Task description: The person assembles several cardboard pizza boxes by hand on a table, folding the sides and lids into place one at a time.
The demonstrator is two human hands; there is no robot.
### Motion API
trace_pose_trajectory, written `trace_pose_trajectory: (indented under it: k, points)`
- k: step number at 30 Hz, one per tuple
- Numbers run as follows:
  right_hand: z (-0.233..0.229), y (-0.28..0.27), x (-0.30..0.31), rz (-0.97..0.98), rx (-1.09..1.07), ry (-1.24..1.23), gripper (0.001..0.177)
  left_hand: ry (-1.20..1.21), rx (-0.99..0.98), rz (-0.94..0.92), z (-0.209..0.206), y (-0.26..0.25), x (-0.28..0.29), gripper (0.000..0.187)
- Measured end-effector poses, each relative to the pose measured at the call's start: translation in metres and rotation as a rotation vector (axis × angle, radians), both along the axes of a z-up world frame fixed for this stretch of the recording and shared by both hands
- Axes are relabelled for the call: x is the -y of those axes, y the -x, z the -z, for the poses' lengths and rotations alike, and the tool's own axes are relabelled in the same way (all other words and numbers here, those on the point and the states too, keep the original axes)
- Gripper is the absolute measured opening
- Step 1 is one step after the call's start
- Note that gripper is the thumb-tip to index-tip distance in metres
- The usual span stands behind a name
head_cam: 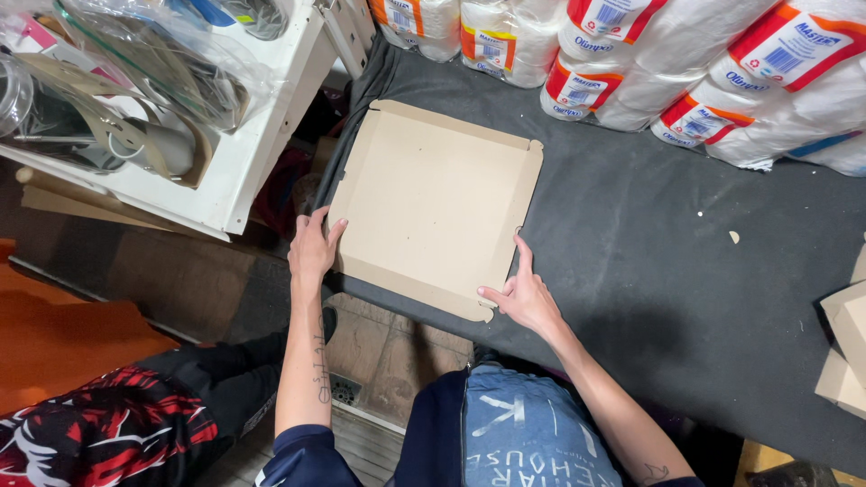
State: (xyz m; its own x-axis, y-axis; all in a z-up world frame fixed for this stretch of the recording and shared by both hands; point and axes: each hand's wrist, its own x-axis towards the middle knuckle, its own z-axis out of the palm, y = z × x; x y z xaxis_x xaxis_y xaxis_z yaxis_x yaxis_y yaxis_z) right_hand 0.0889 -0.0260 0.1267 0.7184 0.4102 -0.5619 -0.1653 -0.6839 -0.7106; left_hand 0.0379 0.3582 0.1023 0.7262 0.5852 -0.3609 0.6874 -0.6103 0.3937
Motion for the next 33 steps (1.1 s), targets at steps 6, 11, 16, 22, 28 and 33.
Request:
trace_pose_trajectory:
  k: [6, 11, 16, 22, 28, 33]
  points:
    - [0.016, -0.017, 0.004, -0.103, 0.211, 0.236, 0.116, -0.055, 0.031, 0.201, 0.015, -0.022, 0.001, 0.062]
    - [0.012, -0.022, -0.01, -0.366, 0.508, 0.231, 0.096, -0.087, 0.08, 0.27, -0.01, -0.049, 0.048, 0.063]
    - [0.029, -0.022, -0.011, -0.502, 0.539, 0.351, 0.087, -0.259, 0.102, 0.27, 0.028, -0.055, 0.054, 0.079]
    - [0.039, -0.027, -0.011, -0.529, 0.544, 0.392, 0.091, -0.328, 0.151, 0.258, 0.039, -0.054, 0.055, 0.079]
    - [0.038, -0.028, -0.007, -0.513, 0.522, 0.377, 0.092, -0.365, 0.136, 0.249, 0.063, -0.058, 0.055, 0.079]
    - [0.045, -0.04, 0.015, -0.341, 0.445, 0.001, 0.074, -0.338, 0.179, 0.421, 0.032, -0.077, 0.133, 0.072]
